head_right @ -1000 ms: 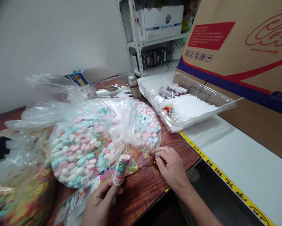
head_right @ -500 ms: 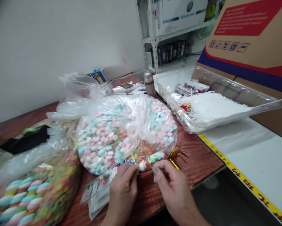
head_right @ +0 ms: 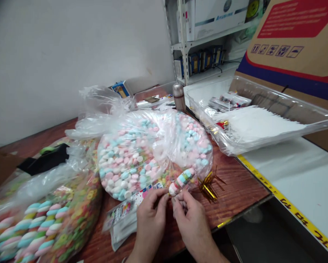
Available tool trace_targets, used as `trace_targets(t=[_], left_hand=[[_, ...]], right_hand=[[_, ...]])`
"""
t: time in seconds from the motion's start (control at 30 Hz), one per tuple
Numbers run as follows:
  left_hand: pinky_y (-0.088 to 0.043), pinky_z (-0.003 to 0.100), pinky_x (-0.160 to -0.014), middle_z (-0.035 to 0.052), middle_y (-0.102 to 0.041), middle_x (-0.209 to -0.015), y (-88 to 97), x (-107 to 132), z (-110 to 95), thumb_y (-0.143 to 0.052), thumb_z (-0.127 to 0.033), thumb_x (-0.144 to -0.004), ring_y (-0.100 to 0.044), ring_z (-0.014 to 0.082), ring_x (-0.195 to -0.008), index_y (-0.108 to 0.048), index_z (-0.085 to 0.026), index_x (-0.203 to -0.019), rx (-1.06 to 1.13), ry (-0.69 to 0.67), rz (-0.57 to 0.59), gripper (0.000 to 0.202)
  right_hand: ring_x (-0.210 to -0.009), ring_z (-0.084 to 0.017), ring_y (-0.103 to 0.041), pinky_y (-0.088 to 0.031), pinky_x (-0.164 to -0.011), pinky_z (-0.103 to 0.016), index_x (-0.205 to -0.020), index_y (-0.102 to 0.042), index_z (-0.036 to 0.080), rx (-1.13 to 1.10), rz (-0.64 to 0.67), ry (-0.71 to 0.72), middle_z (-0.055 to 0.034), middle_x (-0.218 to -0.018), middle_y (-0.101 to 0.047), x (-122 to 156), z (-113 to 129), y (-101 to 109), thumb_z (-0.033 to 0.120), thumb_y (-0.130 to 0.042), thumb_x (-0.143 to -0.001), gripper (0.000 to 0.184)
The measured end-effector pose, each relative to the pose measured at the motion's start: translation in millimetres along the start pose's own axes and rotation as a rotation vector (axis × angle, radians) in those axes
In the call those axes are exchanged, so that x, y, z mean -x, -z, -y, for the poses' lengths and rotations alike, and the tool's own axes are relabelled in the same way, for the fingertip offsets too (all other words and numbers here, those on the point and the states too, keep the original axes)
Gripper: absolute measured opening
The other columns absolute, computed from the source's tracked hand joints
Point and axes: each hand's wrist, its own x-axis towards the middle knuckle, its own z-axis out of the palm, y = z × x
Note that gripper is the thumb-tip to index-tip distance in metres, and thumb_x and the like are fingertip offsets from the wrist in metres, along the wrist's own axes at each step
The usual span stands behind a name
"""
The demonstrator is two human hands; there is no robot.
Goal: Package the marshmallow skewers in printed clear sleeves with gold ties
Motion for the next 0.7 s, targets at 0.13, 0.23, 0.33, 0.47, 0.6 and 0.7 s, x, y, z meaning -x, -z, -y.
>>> trace_targets(t=[0.13,0.23,0.33,0.47,0.6,0.7], left_hand=[[-0.032,0.019,-0.048,-0.0040,-0.049,-0.057,-11.6,-2,-5,-0.069,-0.032,-0.079,-0.039,0.0073,-0.049,-0.065,-0.013,-0.085,0.710,0.510,0.069,0.020],[-0.025,0.017,-0.046,-0.0055,-0.045,-0.057,-15.9,-2,-8,-0.073,-0.032,-0.075,-0.032,0.0044,-0.048,-0.063,-0.011,-0.082,0.921,0.584,0.087,0.024],[-0.026,0.018,-0.044,-0.0055,-0.045,-0.056,-13.0,-1,-8,-0.067,-0.035,-0.081,-0.033,0.0059,-0.046,-0.064,-0.014,-0.085,0.794,0.520,0.125,0.022],[-0.047,0.029,-0.064,0.0059,-0.067,-0.080,-3.8,4,1,-0.055,-0.030,-0.089,-0.060,0.0177,-0.069,-0.068,-0.020,-0.106,0.188,0.053,0.101,0.024],[-0.048,0.032,-0.076,0.0094,-0.071,-0.092,-1.1,8,5,-0.048,-0.025,-0.091,-0.064,0.0218,-0.082,-0.069,-0.020,-0.105,-0.054,-0.127,0.020,0.025],[-0.048,0.029,-0.066,0.0061,-0.070,-0.078,-4.4,10,3,-0.049,-0.031,-0.092,-0.062,0.0197,-0.069,-0.070,-0.020,-0.092,0.034,0.056,0.006,0.023]], right_hand=[[-0.064,-0.017,-0.063,-0.046,-0.060,-0.026,-0.083,-0.054,0.021,0.156,-0.080,0.140,-0.0013,-0.071,-0.065,-1,-6,-3,0.032,-0.047,-0.093,0.017],[-0.068,-0.019,-0.067,-0.049,-0.061,-0.025,-0.110,-0.051,0.019,0.177,-0.130,0.203,-0.0012,-0.075,-0.068,-2,-10,-3,0.028,-0.045,-0.094,0.019],[-0.065,-0.018,-0.066,-0.047,-0.058,-0.025,-0.098,-0.053,0.022,0.245,-0.081,0.241,-0.0009,-0.072,-0.067,-4,-9,0,0.026,-0.041,-0.096,0.013],[-0.061,-0.018,-0.063,-0.043,-0.056,-0.027,-0.082,-0.051,0.023,0.388,-0.082,0.348,-0.0012,-0.069,-0.063,-4,-7,5,0.025,-0.038,-0.097,0.020],[-0.062,-0.017,-0.062,-0.043,-0.059,-0.028,-0.082,-0.052,0.023,0.397,-0.036,0.394,-0.0006,-0.069,-0.062,-1,-6,5,0.025,-0.038,-0.098,0.022],[-0.068,-0.016,-0.062,-0.045,-0.064,-0.027,-0.086,-0.056,0.022,0.342,-0.008,0.360,-0.0011,-0.075,-0.062,0,-6,2,0.025,-0.040,-0.098,0.020]])
